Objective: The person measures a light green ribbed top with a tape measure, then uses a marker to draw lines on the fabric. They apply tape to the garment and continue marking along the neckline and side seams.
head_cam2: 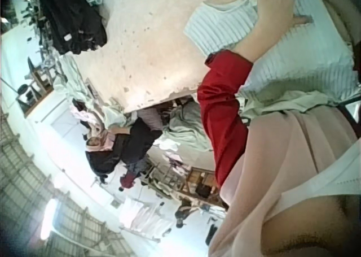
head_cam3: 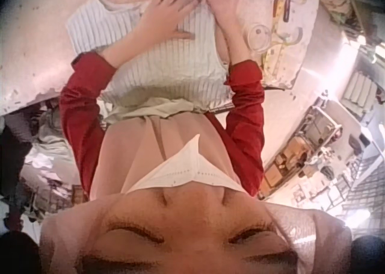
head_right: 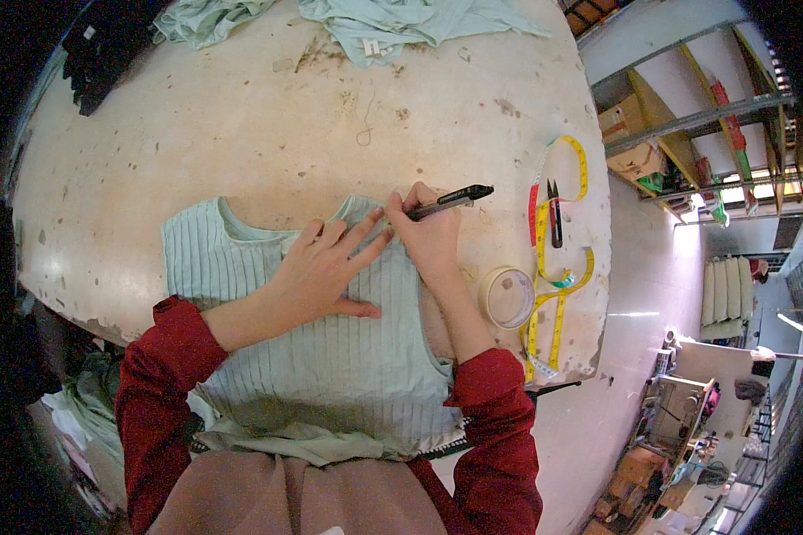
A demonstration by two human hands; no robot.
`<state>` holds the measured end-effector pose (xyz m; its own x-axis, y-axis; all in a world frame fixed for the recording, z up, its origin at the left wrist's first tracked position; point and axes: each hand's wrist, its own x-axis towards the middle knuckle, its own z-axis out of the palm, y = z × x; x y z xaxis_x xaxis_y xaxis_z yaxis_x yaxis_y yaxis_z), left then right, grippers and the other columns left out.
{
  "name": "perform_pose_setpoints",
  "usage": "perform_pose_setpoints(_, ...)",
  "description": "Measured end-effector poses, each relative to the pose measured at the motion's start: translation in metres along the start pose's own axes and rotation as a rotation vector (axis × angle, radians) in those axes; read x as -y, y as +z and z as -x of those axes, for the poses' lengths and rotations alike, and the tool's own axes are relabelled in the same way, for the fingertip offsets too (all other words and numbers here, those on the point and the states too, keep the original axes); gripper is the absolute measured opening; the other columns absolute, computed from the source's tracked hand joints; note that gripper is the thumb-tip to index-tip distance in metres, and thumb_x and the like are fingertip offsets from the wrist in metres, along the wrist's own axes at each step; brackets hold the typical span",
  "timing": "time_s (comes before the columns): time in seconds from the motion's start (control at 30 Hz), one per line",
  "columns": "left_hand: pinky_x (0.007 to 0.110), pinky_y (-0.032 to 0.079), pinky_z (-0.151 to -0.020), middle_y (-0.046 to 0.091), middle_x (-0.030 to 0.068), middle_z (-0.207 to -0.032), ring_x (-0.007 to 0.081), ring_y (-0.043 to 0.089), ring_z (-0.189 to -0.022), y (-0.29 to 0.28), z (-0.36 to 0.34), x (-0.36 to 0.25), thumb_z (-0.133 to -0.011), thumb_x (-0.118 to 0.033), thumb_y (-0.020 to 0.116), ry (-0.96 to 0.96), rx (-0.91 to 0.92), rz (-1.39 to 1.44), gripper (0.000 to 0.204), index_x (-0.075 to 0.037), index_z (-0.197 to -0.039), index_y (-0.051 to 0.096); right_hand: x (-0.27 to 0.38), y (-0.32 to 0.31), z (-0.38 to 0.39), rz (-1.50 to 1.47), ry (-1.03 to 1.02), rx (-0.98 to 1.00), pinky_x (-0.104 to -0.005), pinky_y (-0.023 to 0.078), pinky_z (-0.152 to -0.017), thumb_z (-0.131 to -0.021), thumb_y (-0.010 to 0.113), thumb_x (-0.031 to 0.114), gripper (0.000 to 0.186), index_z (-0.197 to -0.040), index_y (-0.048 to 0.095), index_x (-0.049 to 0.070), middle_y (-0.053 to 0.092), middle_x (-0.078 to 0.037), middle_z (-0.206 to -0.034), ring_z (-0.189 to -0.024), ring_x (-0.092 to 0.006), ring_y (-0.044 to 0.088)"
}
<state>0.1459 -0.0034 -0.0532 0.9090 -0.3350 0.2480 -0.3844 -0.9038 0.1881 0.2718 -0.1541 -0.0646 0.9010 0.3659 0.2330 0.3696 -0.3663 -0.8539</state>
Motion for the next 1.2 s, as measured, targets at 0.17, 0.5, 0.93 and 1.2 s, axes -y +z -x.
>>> perform_pose_setpoints(0.17, 0.045, 0.04, -0.092, 0.041, 0.0149, -0.15, 0.0292, 0.049, -0.11, -0.002, 0.0, -0.001, -0.067, -0.075, 0.066, -0.004, 0.012, 0.005, 0.104, -0.009, -0.144, 0.043, -0.002, -0.001, 0.002, 0.025, -0.043, 0.002, -0.0303, 0.038, -0.047, -0.082, 0.075, 0.015, 0.03, -0.065, 0.054, 0.002, 0.054, -0.005, -0.054, -0.049, -0.0114, 0.046)
perform_pose_setpoints(0.5, 0.046, 0.04, -0.092, 0.041, 0.0155, -0.149, 0.0312, 0.048, -0.113, 0.0, 0.0, -0.001, -0.066, -0.074, 0.067, -0.014, 0.018, 0.017, 0.101, -0.01, -0.142, 0.045, 0.0, -0.001, 0.0, 0.014, 0.051, 0.069, -0.0311, 0.039, -0.047, -0.081, 0.075, 0.013, 0.03, -0.067, 0.053, 0.0, 0.054, -0.007, -0.054, -0.049, -0.0131, 0.046)
perform_pose_setpoints(0.93, 0.046, 0.039, -0.091, 0.041, 0.0136, -0.15, 0.0294, 0.049, -0.11, -0.002, -0.002, 0.0, -0.068, -0.077, 0.061, -0.014, 0.014, 0.003, 0.103, -0.013, -0.146, 0.042, 0.014, -0.026, -0.005, -0.622, 0.434, -0.136, -0.0233, 0.031, -0.034, -0.094, 0.065, 0.019, 0.031, -0.07, 0.047, 0.009, 0.053, -0.002, -0.054, -0.038, -0.0077, 0.044)
perform_pose_setpoints(1.2, 0.044, 0.041, -0.089, 0.043, 0.0116, -0.148, 0.0278, 0.049, -0.106, 0.0, -0.004, -0.002, -0.068, -0.08, 0.058, -0.003, 0.002, -0.064, 0.104, -0.011, -0.145, 0.043, 0.005, -0.016, 0.001, -0.354, 0.257, -0.047, -0.0241, 0.032, -0.037, -0.09, 0.07, 0.014, 0.034, -0.065, 0.047, 0.007, 0.05, -0.001, -0.051, -0.039, -0.0068, 0.043)
